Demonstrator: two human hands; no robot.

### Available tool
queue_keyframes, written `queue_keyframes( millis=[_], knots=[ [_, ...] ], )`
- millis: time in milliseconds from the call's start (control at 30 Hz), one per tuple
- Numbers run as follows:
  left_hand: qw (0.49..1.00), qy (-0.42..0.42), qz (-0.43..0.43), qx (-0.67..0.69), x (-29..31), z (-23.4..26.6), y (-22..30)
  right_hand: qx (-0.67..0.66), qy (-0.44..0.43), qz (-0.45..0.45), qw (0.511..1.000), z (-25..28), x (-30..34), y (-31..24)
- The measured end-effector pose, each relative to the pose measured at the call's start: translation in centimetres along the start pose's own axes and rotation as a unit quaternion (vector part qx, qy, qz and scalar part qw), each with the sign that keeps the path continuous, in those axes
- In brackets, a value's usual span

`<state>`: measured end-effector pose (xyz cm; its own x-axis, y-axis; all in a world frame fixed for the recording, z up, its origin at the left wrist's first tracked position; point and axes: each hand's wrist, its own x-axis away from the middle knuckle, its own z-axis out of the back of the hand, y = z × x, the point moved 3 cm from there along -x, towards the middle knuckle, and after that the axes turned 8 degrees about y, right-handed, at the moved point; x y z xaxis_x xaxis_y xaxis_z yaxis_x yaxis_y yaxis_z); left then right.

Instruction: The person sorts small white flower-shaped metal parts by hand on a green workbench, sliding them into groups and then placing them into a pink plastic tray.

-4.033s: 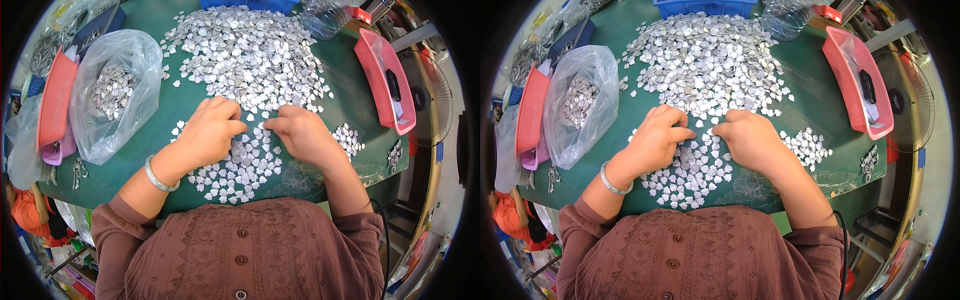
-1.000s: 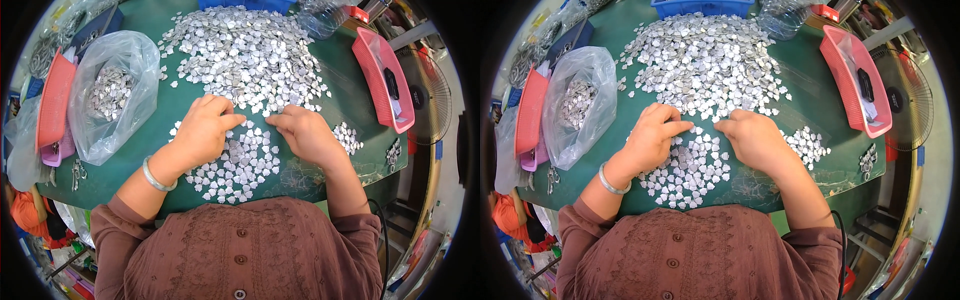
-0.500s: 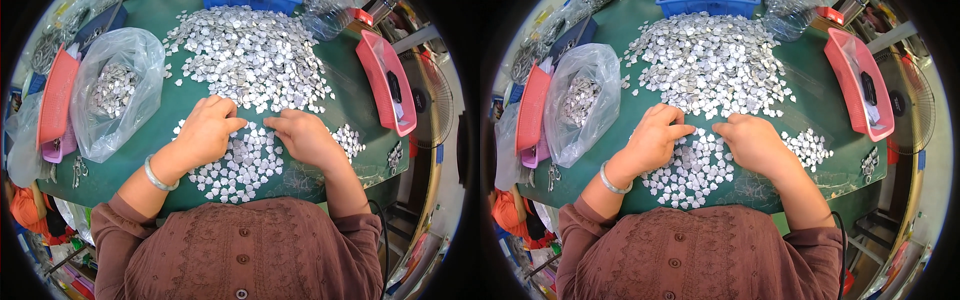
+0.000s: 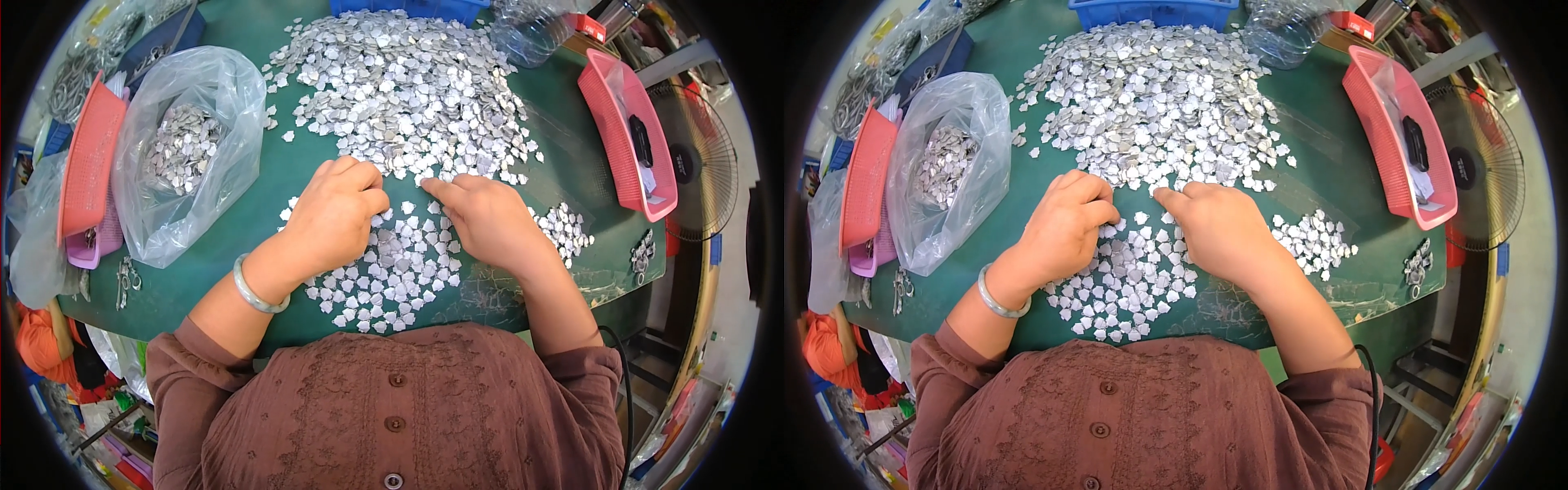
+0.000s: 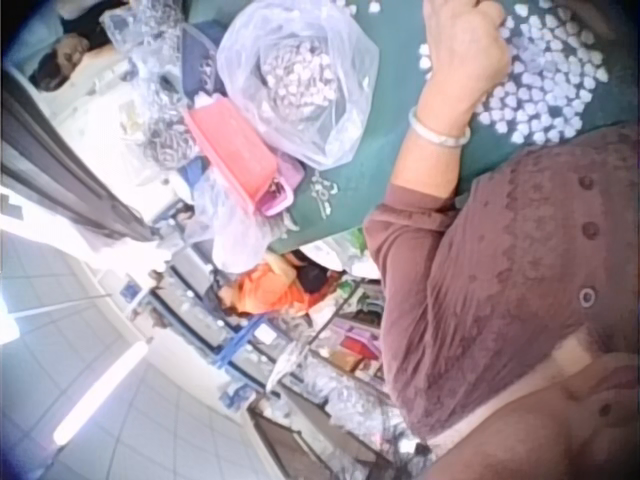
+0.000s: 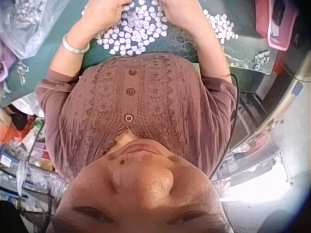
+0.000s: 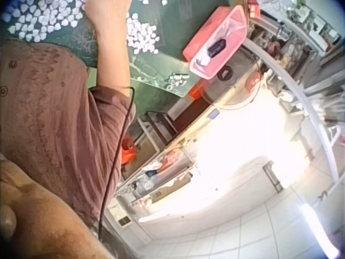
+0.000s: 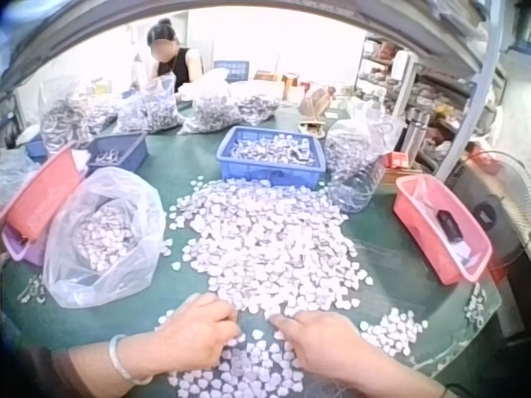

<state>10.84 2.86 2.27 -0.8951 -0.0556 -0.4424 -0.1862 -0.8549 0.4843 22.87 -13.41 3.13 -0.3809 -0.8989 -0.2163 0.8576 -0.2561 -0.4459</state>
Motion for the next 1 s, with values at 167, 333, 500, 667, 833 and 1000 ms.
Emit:
queue_keyframes(
  millis=[167,333,500,667,833,1000],
  knots=[
    [1.000,0.004,0.005,0.001,0.1,-0.2,-0.1,0.018,-0.093,0.003,0.996,0.5,0.0,-0.7],
    [1.000,-0.007,-0.009,-0.005,-0.1,-0.6,0.5,0.000,0.012,-0.017,1.000,1.8,0.8,1.3],
    [1.000,-0.016,-0.018,-0.017,-0.2,-1.0,0.6,0.020,0.050,-0.035,0.998,1.1,1.0,1.7],
    [1.000,-0.017,-0.010,-0.010,0.0,-0.8,0.5,0.010,-0.014,-0.003,1.000,1.6,1.1,1.4],
    [1.000,-0.016,-0.011,-0.011,-0.1,-0.9,0.6,-0.028,0.062,-0.005,0.998,1.1,0.8,1.6],
    [1.000,-0.017,-0.006,-0.011,-0.1,-0.9,0.7,-0.006,0.070,0.018,0.997,-0.2,-0.1,0.9]
  ],
)
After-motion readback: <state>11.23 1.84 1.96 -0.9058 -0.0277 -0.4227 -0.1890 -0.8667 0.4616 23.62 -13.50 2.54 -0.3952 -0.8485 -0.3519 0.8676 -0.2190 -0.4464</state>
